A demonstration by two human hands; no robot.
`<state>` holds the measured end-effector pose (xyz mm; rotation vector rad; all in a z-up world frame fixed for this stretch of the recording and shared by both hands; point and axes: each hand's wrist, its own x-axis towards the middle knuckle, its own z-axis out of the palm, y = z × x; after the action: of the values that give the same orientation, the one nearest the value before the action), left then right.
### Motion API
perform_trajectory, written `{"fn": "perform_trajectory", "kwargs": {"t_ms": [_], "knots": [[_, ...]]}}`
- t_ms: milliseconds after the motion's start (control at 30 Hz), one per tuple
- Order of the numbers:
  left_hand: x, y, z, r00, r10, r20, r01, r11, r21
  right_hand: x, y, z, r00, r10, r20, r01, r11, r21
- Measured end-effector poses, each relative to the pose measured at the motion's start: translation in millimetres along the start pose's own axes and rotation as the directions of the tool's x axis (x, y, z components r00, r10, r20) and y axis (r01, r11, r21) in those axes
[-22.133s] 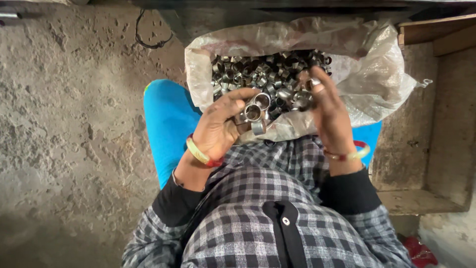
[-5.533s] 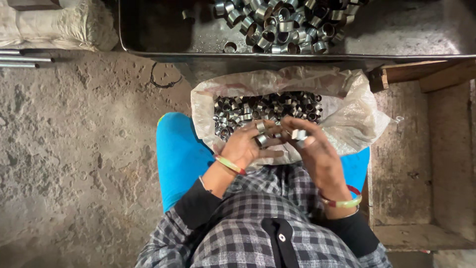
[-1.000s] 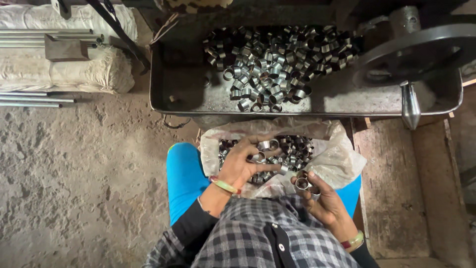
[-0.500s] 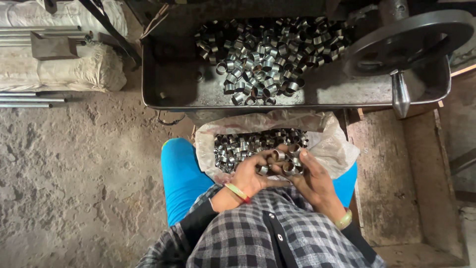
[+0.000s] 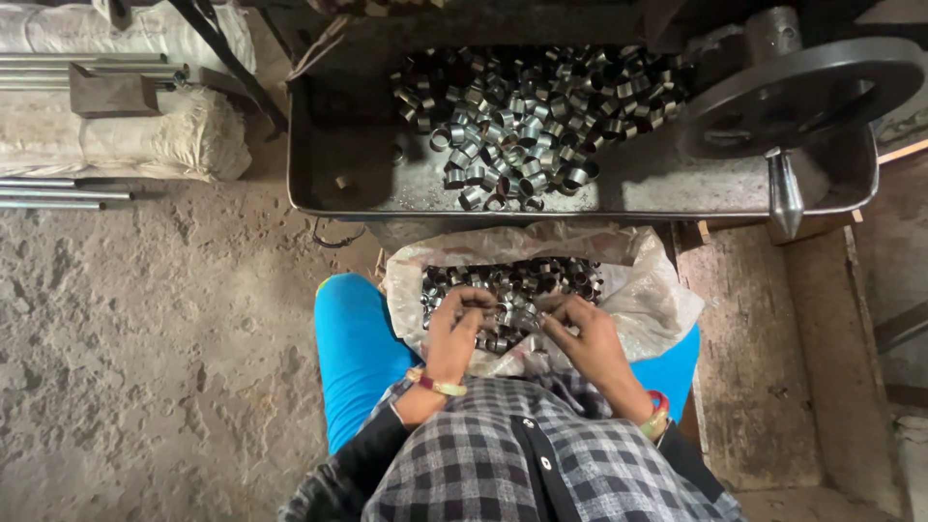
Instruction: The person sits on a blue stool and repeatedly scoops small cylindrical metal parts from a white sack into a metal tray using both hands. The parts are transferred in handfuls and accumulate in the tray.
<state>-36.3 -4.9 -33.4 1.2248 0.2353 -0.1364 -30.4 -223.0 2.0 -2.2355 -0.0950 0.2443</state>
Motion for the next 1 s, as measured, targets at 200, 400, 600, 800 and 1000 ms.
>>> {"fn": "perform_trajectory", "kwargs": {"t_ms": [200, 400, 600, 800, 1000], "knots": [[14.0, 67.9, -22.8, 0.824, 0.566, -0.007, -0.448, 0.659, 0.604, 6.0, -10.9, 3.8, 0.940, -0.332, -0.076, 0.329, 0.943, -0.057], [134.5, 119.5, -86.9, 0.698, 0.629, 0.341, -0.100, -0.387, 0.917, 12.6, 0.6, -0.3, 0.975, -0.170, 0.144, 0.183, 0.980, -0.080], [181.4, 117.7, -100.0, 0.953, 0.282, -0.109, 0.097, 0.055, 0.994, -4.0, 63.6, 51.1, 0.767, -0.190, 0.613, 0.340, 0.931, -0.136], [175.4, 110.8, -100.7, 0.926, 0.371, -0.065, 0.034, 0.089, 0.995, -25.5, 117.1, 91.8, 0.863, -0.138, 0.485, 0.329, 0.884, -0.333], [174.5, 116.4, -96.1, 0.930, 0.366, -0.040, 0.019, 0.061, 0.998, -22.5, 136.0, 93.1, 0.835, -0.257, 0.486, 0.413, 0.876, -0.247]]}}
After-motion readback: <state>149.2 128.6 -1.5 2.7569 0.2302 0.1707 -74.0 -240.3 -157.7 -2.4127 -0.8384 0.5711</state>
